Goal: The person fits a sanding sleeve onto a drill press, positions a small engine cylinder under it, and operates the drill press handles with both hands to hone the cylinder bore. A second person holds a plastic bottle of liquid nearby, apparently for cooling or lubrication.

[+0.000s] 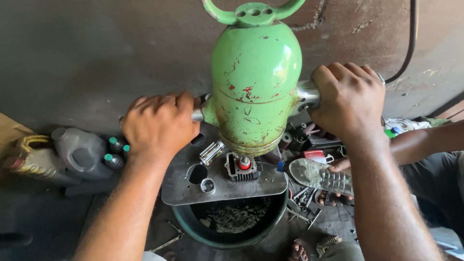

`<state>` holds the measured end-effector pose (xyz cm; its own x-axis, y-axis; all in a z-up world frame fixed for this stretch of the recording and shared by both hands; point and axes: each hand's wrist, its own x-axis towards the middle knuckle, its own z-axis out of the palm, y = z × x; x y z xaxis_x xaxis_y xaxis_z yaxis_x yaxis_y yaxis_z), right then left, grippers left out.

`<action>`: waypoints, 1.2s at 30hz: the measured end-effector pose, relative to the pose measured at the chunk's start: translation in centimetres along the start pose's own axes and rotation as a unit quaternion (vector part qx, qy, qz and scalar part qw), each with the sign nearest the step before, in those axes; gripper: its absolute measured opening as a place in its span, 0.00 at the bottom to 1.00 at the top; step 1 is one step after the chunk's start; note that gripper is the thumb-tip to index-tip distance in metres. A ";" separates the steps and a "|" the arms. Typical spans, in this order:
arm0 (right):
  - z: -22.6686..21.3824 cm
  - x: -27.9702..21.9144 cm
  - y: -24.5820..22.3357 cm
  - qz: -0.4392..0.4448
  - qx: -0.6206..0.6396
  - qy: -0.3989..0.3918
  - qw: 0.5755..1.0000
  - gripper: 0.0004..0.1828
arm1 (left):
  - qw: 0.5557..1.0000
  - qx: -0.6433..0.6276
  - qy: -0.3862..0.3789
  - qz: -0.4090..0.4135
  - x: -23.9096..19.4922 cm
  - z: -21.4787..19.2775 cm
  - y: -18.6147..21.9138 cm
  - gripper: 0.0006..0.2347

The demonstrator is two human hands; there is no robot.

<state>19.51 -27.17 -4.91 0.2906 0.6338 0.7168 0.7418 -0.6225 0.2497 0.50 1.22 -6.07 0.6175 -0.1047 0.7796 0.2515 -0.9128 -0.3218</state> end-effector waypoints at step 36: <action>-1.8 3.2 1.7 -0.013 0.000 -0.070 0.997 0.19 | 0.985 -0.003 -0.166 -0.052 3.5 -3.4 0.0 0.10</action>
<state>20.64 -27.02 -1.00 0.3526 0.7083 0.6116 0.7499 -0.6048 0.2681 0.14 -0.49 -1.46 0.7992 0.1230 0.5883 0.3215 -0.9145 -0.2456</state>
